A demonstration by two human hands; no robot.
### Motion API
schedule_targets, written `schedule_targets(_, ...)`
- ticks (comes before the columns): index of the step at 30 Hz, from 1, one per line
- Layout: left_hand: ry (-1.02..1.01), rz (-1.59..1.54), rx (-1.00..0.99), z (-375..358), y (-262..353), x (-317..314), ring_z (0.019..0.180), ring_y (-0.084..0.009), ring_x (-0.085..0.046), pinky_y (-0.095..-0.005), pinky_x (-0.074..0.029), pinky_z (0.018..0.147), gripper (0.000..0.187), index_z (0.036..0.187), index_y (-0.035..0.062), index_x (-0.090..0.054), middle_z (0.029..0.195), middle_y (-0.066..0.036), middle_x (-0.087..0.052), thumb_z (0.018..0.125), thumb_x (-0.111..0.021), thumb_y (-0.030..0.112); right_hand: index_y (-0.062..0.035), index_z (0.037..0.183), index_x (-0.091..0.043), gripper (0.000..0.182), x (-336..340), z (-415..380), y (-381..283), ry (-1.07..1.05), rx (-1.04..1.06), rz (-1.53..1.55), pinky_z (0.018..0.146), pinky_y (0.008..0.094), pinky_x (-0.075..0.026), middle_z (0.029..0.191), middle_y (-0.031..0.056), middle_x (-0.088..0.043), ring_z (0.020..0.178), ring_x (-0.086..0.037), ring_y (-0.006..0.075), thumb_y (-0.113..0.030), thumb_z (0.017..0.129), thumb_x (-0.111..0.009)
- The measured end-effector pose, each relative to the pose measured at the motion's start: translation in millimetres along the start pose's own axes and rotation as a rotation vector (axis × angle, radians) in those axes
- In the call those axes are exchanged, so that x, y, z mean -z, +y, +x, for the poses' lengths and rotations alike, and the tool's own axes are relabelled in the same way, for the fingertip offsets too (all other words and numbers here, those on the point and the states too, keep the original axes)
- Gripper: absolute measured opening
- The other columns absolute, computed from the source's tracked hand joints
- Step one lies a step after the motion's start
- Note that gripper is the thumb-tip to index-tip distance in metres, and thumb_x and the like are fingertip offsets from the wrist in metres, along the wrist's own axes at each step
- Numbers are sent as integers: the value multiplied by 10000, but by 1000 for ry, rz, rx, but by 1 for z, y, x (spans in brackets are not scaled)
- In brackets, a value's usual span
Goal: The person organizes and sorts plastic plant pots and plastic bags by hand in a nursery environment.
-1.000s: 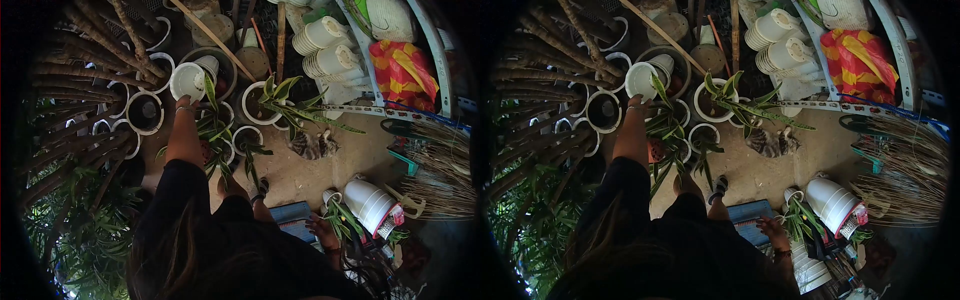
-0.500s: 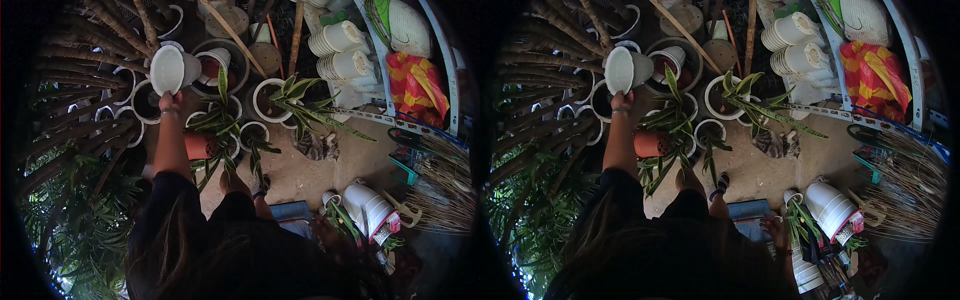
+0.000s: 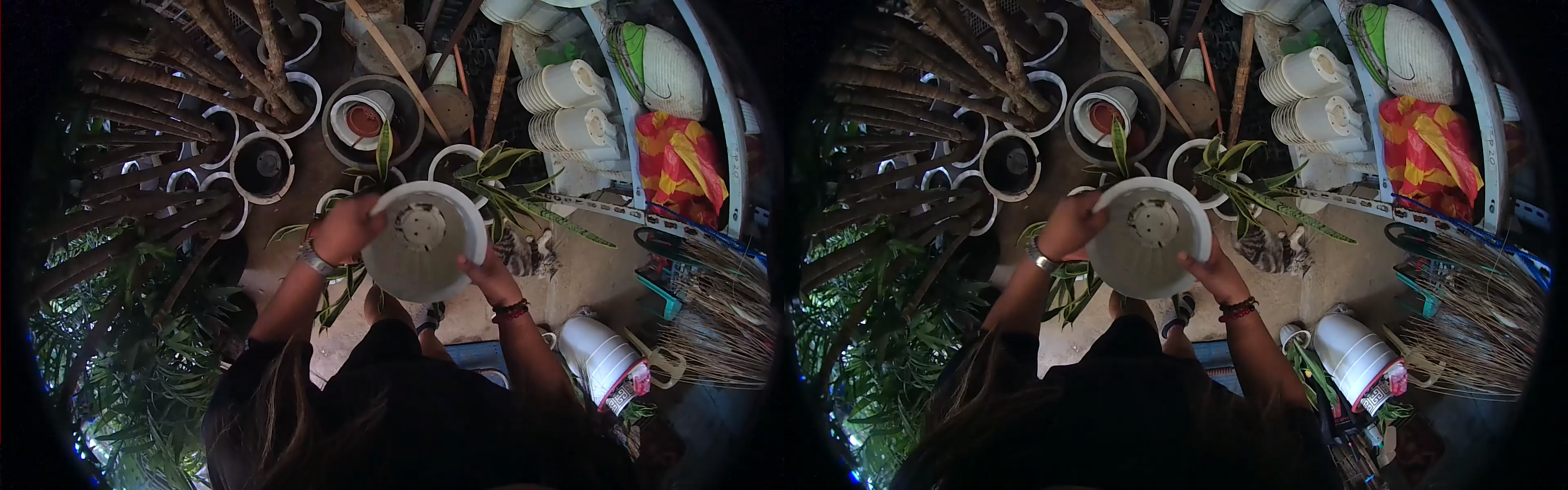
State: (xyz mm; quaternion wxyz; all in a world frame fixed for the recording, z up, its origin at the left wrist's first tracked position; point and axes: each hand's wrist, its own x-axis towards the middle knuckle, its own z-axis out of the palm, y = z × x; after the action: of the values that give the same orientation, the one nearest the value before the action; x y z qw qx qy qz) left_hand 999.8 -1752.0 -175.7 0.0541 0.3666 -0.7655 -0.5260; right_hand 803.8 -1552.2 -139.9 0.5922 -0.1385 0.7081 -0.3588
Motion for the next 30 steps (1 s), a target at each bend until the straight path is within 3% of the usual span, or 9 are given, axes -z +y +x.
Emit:
schedule_targets(2, -42, 75, -23, 10, 16, -5, 640, -342, -598, -386, -469, 589, 192, 852, 50, -619, 688, -182, -594, 778, -605, 227, -32, 1306, -391, 568, 12, 0, 15, 38, -55, -247, 838, 291, -440, 1173, 131, -544, 1029, -544, 184, -241, 830, -620)
schedule_targets(4, -439, -274, 150, 36, 15, 3, 614, -338, -596, -391, -469, 582, 207, 860, 58, -609, 663, -161, -605, 783, -620, 250, -22, 1257, -450, 516, 22, -7, 30, 145, -238, -40, 825, 292, -438, 1102, 116, -585, 1000, -549, 173, -189, 798, -616)
schedule_targets(6, -252, -223, 273, 83, -20, 16, 555, -259, -592, -331, -466, 555, 183, 868, 66, -641, 666, -114, -618, 841, -575, 234, -14, 1245, -456, 492, 21, -6, 38, 182, -158, -21, 836, 304, -434, 1106, 110, -581, 987, -550, 178, -124, 784, -589)
schedule_targets(8, 291, 304, 98, 142, -95, 10, 676, -291, -615, -352, -490, 636, 189, 907, 72, -639, 765, -120, -637, 813, -599, 231, -15, 1250, -450, 488, 19, -1, 42, 181, -104, -15, 851, 304, -429, 1111, 98, -579, 1003, -543, 176, -117, 793, -590)
schedule_targets(10, 378, 654, -7, 187, -133, 6, 926, -320, -578, -390, -476, 769, 307, 1072, 111, -586, 1034, -145, -601, 784, -613, 213, -22, 1253, -449, 487, 15, 3, 53, 197, -72, -2, 858, 304, -428, 1114, 96, -578, 1010, -542, 174, -112, 796, -590)
schedule_targets(13, 196, 847, 179, 245, -174, -23, 1274, -383, -296, -439, -383, 968, 698, 1384, 219, -256, 1426, -104, -288, 778, -601, 196, -35, 1259, -443, 489, 17, 2, 63, 215, -54, -13, 869, 304, -426, 1123, 95, -574, 1024, -538, 173, -109, 800, -595)
schedule_targets(16, 66, 807, 319, 275, -202, -42, 1330, -337, -236, -485, -298, 1018, 838, 1400, 207, -248, 1455, -90, -249, 692, -689, 291, -55, 1256, -438, 484, 21, 0, 70, 254, -69, -14, 874, 310, -426, 1122, 94, -572, 1032, -534, 172, -117, 806, -606)
schedule_targets(23, 202, 1007, 178, 234, -223, -39, 1031, -266, -502, -434, -445, 802, 218, 994, 123, -599, 1056, -71, -527, 814, -516, 212, -50, 1241, -444, 420, 28, -6, 61, 343, -50, 87, 835, 274, -432, 1087, 61, -576, 951, -546, 119, -147, 856, -581)
schedule_targets(30, 736, 385, 296, 133, -181, 79, 862, -399, -581, -458, -467, 742, 314, 995, 36, -585, 935, -216, -608, 790, -565, 273, -85, 1259, -434, 414, 18, -6, 31, 168, -205, 112, 656, 277, -546, 1088, 84, -568, 921, -587, 158, -297, 911, -505)
